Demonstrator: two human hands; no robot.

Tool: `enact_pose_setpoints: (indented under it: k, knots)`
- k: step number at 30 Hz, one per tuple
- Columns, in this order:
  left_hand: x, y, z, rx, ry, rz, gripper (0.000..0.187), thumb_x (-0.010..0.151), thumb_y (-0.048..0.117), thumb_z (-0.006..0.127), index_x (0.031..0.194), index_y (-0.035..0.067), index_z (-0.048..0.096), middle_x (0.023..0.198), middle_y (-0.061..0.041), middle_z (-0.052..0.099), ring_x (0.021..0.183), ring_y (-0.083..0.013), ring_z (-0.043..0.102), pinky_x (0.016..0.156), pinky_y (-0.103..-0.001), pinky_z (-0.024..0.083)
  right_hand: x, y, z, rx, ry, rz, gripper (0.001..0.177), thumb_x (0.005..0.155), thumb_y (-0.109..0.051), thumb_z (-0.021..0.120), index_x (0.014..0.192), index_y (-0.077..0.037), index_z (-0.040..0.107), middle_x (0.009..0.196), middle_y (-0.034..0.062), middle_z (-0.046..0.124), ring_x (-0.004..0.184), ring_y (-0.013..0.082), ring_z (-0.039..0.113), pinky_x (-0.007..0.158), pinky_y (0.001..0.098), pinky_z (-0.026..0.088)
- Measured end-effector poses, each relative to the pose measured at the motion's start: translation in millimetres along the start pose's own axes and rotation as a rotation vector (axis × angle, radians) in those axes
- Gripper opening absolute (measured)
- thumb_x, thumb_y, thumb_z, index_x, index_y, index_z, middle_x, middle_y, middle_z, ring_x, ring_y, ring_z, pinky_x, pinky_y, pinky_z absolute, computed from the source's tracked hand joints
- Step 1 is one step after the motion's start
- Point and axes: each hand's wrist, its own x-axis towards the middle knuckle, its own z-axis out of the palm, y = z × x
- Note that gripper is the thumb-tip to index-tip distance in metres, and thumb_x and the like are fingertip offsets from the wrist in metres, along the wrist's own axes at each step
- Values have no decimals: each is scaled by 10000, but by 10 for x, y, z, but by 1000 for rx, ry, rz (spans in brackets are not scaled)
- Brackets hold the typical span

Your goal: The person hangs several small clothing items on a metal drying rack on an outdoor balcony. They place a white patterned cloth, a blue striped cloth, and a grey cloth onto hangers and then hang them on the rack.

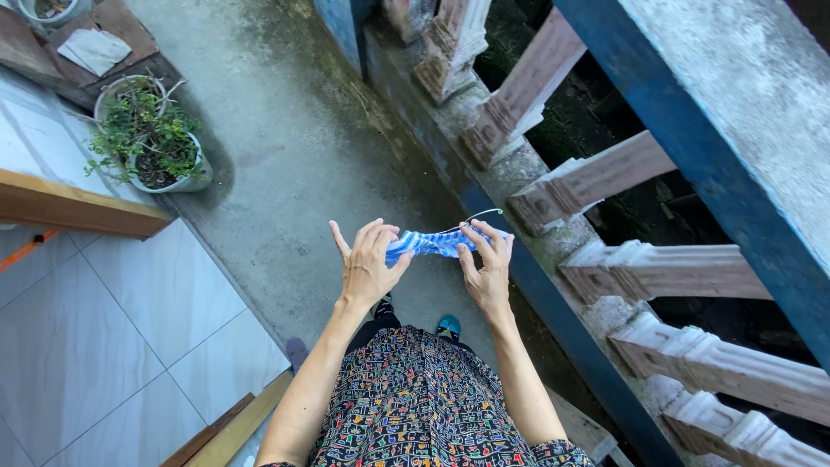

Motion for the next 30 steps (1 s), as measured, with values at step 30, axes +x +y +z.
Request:
enact_pose_setpoints:
  k: [30]
  knots:
    - [83, -1512, -807, -161, 110, -321, 434, 1066, 550, 587, 967, 140, 688, 1221, -35, 745, 1325, -303, 639, 1248, -707, 34, 1139, -1080, 1366, 121, -77, -169, 244, 1074, -278, 667, 953, -103, 547, 1432, 168, 620, 1347, 419, 590, 1209, 748, 210]
